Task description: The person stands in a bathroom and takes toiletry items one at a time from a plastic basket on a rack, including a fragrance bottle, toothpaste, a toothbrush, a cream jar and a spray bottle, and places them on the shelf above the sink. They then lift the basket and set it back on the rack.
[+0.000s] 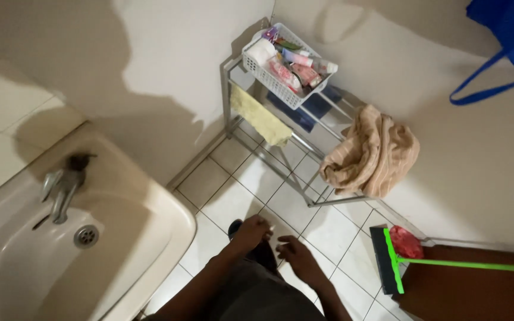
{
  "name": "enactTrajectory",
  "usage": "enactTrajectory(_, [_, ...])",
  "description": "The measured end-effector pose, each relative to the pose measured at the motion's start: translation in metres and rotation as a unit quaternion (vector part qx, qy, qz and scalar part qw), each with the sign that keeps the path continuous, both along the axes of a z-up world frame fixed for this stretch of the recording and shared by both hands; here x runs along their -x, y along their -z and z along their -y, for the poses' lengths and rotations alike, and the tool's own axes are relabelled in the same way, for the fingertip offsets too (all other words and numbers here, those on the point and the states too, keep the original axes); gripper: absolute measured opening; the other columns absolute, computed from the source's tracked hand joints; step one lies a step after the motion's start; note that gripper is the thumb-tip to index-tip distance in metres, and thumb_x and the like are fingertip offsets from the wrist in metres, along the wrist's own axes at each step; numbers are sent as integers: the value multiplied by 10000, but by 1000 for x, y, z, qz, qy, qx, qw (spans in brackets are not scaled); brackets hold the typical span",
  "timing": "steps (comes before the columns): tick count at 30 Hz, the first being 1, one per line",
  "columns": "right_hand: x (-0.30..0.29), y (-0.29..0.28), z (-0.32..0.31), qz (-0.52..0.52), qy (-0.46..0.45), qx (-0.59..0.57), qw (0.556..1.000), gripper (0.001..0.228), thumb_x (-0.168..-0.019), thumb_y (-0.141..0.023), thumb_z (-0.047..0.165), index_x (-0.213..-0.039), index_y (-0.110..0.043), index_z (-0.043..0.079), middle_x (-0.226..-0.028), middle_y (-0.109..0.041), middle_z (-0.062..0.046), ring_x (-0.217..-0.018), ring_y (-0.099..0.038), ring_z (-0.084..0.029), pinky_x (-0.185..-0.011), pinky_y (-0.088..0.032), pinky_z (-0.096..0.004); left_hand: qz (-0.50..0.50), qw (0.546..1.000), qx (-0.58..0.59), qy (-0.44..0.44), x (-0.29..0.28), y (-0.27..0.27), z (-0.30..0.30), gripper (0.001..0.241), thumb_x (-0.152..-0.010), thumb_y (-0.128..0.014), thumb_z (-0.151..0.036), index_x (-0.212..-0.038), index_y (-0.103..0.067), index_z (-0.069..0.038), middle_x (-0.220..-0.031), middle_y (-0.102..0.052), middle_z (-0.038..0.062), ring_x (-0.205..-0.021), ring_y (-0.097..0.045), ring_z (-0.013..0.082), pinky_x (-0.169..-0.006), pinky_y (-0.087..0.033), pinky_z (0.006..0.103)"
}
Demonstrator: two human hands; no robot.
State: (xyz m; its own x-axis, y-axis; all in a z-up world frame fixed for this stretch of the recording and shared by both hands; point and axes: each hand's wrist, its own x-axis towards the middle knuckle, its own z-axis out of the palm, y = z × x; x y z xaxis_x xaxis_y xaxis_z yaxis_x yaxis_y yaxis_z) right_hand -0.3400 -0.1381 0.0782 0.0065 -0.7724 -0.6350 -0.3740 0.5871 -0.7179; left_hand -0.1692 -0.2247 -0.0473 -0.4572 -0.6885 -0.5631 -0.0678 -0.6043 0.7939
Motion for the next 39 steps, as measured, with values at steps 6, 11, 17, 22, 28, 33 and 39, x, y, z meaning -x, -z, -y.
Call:
enactTrajectory(6, [49,-6,80,-29,61,-3,998,417,-1018,-529,299,-1356,-576,60,-1184,-754,-146,-1054,-743,-220,-920,-586,-365,-6,997,71,6,39,-40,91,329,-995,-612,-299,-1112,-624,8,-998,-736,111,-894,-725,198,-778,-589,328])
enactTrajectory(11, [50,-26,122,42,65,21,997,437,-1000,-534,300,-1354,-579,46,-1188,-758,-170,-1064,-746,-236,-926,-586,-378,11,1000,22,-4,29,-82,121,347,-992,-585,-322,-1140,-627,-10,-1012,-762,129,-891,-709,217,-783,-539,354])
enactTrajectory(17, [64,28,168,63,-3,-4,998,473,-1001,-544,325,-1369,-576,29,-1188,-743,-176,-1062,-735,-255,-933,-580,-383,39,994,-53,-83,1,-28,125,372,-982,-586,-339,-1162,-636,-18,-1042,-772,137,-918,-741,238,-821,-576,382])
enactTrajectory(22, [96,36,248,82,-49,-52,994,476,-1017,-535,341,-1386,-550,41,-1215,-727,-142,-1081,-726,-240,-942,-577,-352,63,978,-120,-160,-5,-23,152,409,-979,-592,-345,-1195,-643,-1,-1092,-778,169,-986,-744,269,-875,-577,403])
enactTrajectory(28, [181,83,358,224,-45,-8,974,468,-988,-596,292,-1359,-574,8,-1161,-701,-192,-1012,-692,-288,-875,-572,-402,96,961,-102,-238,30,-43,221,428,-1010,-528,-342,-1247,-627,0,-1147,-772,178,-1067,-739,284,-952,-573,406])
enactTrajectory(33, [236,68,431,141,48,-7,989,445,-993,-611,290,-1335,-589,6,-1202,-716,-161,-1057,-723,-278,-909,-589,-376,126,953,-67,-269,81,-64,272,408,-1000,-553,-315,-1247,-628,2,-1120,-769,162,-1041,-730,276,-933,-563,407])
enactTrajectory(39, [243,91,479,236,124,-46,963,693,-916,-638,293,-1478,-292,81,-1370,-572,-226,-1079,-699,-396,-855,-623,-547,197,952,-26,-235,102,-78,286,408,-997,-545,-339,-1235,-622,-16,-1110,-760,121,-1028,-726,229,-908,-558,383])
